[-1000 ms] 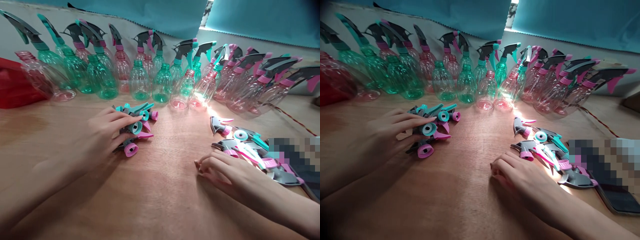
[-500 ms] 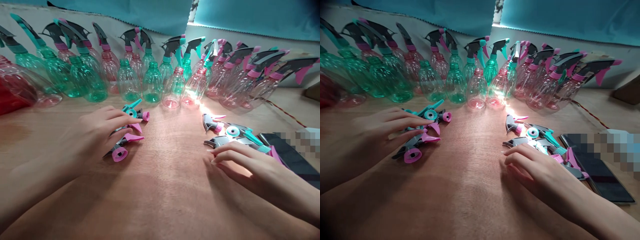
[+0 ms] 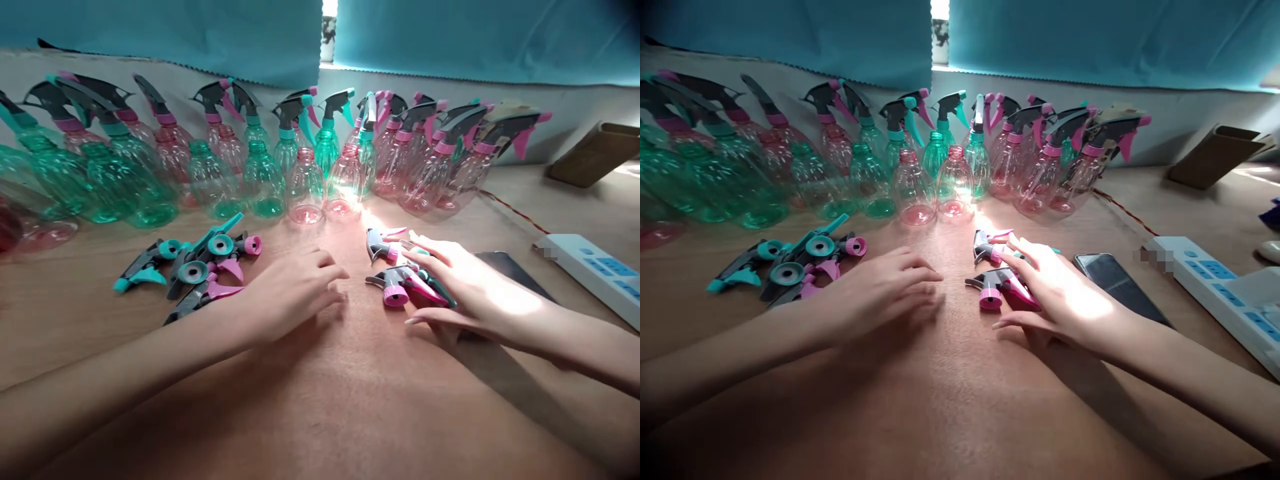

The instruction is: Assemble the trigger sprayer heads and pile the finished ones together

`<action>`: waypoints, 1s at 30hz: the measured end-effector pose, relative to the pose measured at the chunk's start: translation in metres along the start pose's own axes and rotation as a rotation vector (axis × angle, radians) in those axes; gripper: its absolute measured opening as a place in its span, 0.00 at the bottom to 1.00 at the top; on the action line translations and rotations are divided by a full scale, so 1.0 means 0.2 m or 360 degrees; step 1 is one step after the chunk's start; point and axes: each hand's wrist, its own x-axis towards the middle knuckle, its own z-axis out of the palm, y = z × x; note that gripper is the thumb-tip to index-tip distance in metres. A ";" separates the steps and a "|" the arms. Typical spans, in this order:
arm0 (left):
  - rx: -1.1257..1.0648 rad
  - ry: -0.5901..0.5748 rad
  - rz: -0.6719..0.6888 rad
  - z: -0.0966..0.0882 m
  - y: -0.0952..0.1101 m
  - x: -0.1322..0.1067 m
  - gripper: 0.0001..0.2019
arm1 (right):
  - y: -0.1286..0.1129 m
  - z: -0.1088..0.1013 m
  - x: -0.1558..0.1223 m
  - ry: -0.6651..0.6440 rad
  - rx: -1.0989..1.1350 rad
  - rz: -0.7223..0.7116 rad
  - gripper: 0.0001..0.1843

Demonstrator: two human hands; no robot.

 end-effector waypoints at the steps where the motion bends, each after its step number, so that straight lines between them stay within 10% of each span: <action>1: -0.0015 -0.0027 0.0045 0.02 0.02 0.02 0.13 | 0.01 0.01 0.00 -0.0022 -0.0002 0.0007 0.42; 14: -0.0131 0.0329 0.0027 0.28 0.07 0.05 0.17 | 0.11 0.06 0.19 -0.0161 0.0107 -0.0316 0.50; 30: 0.0058 0.0162 -0.0329 0.25 -0.01 -0.07 0.24 | 0.04 0.15 0.24 -0.0151 0.0021 -0.0344 0.41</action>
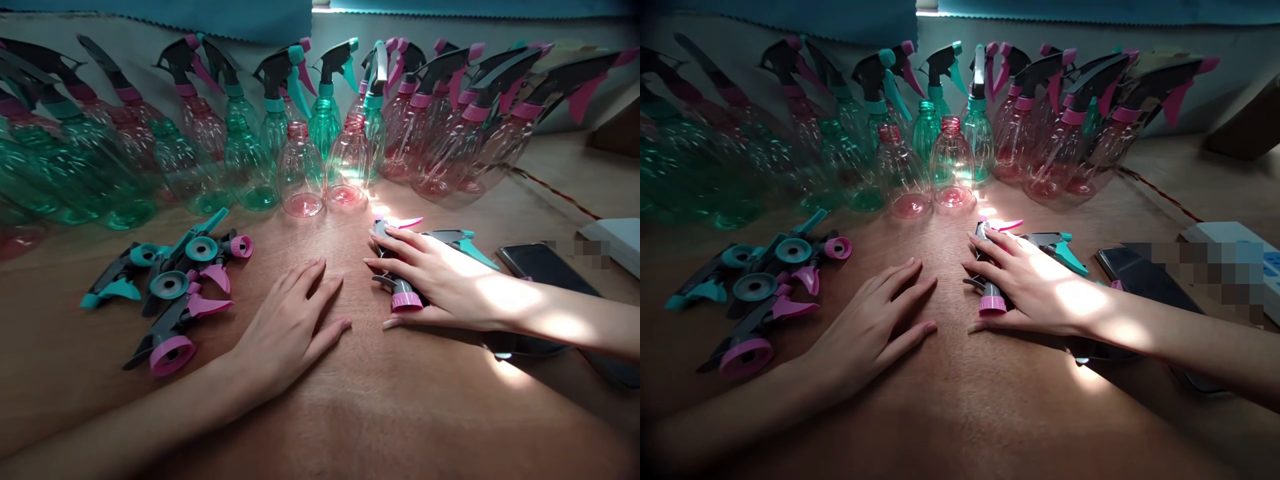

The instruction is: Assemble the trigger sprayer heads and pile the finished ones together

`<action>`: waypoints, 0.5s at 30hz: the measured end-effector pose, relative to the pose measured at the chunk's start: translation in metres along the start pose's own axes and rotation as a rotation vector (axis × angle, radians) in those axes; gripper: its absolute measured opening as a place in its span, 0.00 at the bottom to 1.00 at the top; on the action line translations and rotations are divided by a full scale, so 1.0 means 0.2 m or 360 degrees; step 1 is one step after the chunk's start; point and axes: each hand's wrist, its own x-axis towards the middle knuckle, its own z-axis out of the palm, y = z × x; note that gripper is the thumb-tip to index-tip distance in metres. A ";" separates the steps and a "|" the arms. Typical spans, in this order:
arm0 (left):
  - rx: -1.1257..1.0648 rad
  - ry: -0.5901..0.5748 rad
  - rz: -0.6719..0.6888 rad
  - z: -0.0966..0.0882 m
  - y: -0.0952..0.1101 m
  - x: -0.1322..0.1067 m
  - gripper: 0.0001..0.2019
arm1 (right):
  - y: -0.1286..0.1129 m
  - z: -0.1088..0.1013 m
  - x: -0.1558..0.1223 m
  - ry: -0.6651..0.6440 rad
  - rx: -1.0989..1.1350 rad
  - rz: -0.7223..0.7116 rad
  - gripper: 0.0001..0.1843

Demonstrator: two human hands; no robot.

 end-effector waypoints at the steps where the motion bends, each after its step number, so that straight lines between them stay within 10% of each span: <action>1: -0.0003 -0.0005 0.0006 0.00 -0.01 -0.01 0.24 | 0.00 0.00 0.00 -0.0011 -0.0012 -0.0012 0.41; 15: 0.0020 0.0060 0.0060 -0.02 -0.04 -0.12 0.22 | -0.07 0.01 0.09 -0.0036 -0.0108 -0.0058 0.45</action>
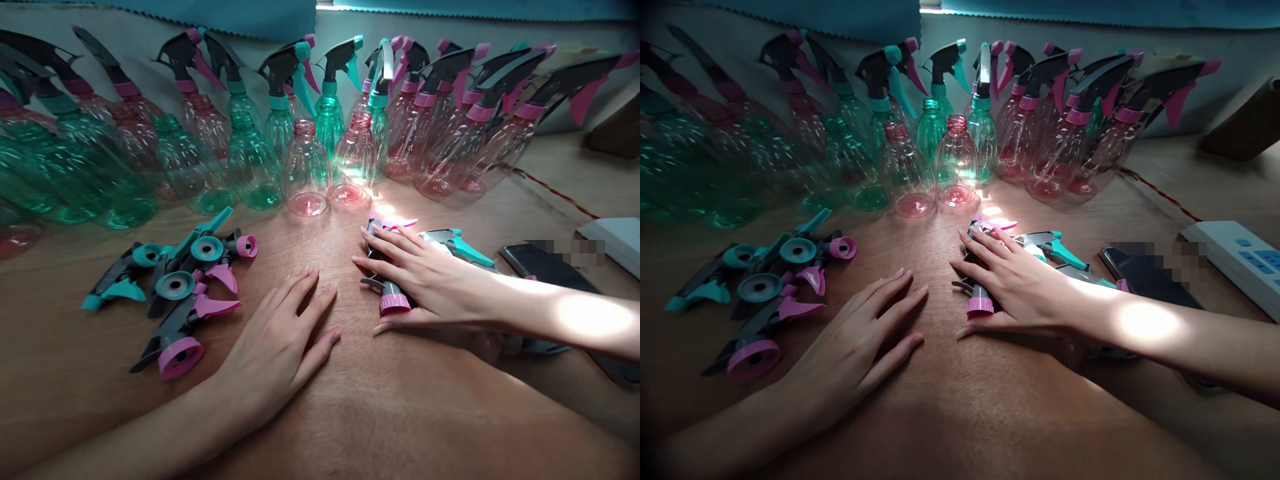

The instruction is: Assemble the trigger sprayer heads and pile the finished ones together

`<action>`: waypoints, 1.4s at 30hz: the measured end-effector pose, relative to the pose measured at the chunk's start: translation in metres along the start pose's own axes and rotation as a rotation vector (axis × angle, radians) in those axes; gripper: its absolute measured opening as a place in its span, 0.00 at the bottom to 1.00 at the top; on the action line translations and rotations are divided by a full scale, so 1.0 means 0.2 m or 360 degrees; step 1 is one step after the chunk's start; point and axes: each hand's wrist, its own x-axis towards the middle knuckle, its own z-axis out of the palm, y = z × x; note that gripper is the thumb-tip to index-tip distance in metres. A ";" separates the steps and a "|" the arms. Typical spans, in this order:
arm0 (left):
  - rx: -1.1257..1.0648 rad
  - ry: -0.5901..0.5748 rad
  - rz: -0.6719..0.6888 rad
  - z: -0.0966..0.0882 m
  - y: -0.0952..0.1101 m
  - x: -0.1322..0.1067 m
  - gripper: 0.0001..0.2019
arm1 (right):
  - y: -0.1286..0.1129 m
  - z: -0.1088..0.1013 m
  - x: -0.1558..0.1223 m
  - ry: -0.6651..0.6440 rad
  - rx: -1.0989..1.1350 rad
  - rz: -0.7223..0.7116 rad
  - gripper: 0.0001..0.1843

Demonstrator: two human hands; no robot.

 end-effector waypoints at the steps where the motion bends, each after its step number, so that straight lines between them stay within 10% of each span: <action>1: 0.0001 0.0002 0.0003 0.00 0.00 0.00 0.22 | -0.01 0.00 0.01 0.0010 -0.0025 -0.0009 0.45; 27: -0.0485 0.0316 0.0069 0.02 0.00 -0.08 0.08 | -0.18 -0.01 0.26 0.0211 0.0172 -0.0732 0.50; 42: -0.0212 0.0293 0.0529 -0.01 0.00 -0.07 0.15 | -0.01 -0.21 0.15 0.0451 0.0054 -0.0194 0.41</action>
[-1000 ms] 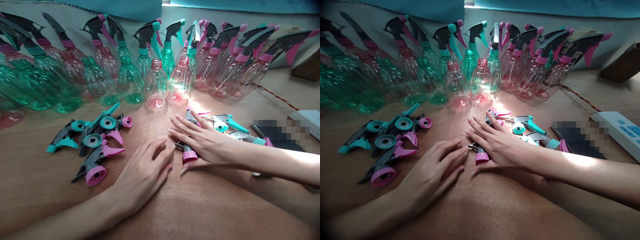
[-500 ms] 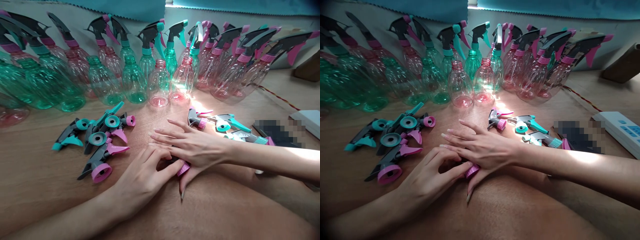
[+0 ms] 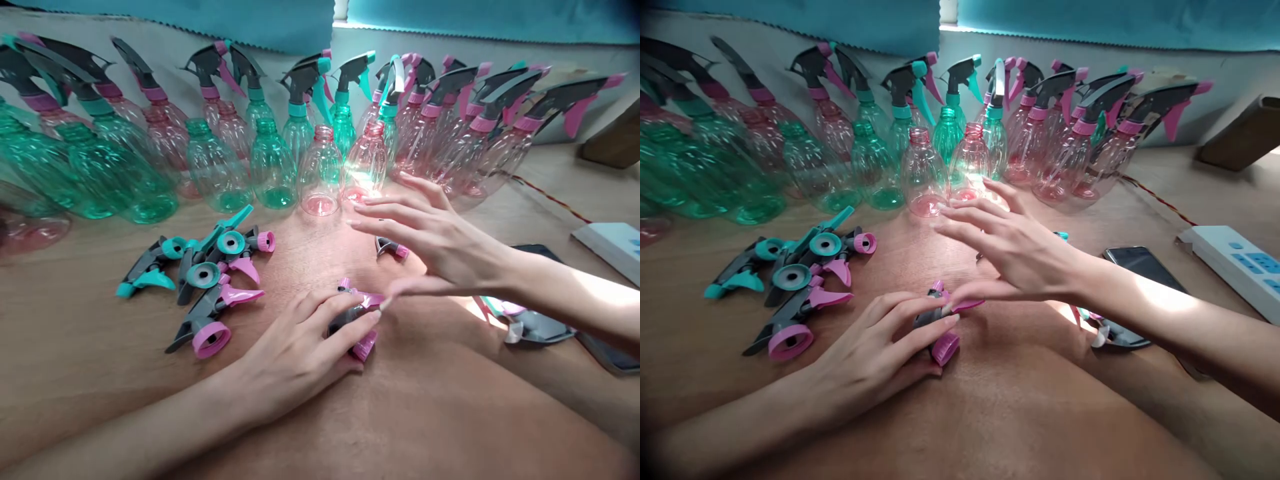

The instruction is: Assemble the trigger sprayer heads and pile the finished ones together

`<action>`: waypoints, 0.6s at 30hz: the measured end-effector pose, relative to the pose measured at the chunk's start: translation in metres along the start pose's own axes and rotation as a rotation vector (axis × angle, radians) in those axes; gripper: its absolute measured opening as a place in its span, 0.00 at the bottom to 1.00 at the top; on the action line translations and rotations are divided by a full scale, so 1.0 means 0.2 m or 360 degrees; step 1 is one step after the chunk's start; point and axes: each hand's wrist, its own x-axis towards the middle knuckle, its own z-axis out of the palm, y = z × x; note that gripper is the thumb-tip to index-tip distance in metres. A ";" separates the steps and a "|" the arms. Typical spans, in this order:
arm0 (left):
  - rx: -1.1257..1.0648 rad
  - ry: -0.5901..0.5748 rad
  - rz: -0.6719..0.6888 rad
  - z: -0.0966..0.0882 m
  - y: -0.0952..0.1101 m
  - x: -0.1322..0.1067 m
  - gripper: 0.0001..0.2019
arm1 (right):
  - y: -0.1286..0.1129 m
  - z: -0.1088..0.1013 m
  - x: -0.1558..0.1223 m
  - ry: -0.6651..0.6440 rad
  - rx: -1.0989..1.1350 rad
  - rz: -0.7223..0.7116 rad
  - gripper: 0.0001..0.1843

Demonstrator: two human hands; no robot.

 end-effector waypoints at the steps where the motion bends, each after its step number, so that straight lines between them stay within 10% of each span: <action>1: -0.0003 -0.0002 0.0011 0.00 0.00 0.00 0.16 | 0.01 0.00 -0.01 -0.0012 -0.0018 0.0071 0.37; 9: -0.0019 0.0156 -0.0182 0.01 0.00 0.01 0.10 | 0.04 0.05 -0.09 -0.0228 -0.0191 0.0441 0.32; 18: -0.0147 0.0377 -0.0389 -0.03 -0.01 0.00 0.14 | -0.05 0.11 -0.10 -0.0317 -0.0073 0.0346 0.20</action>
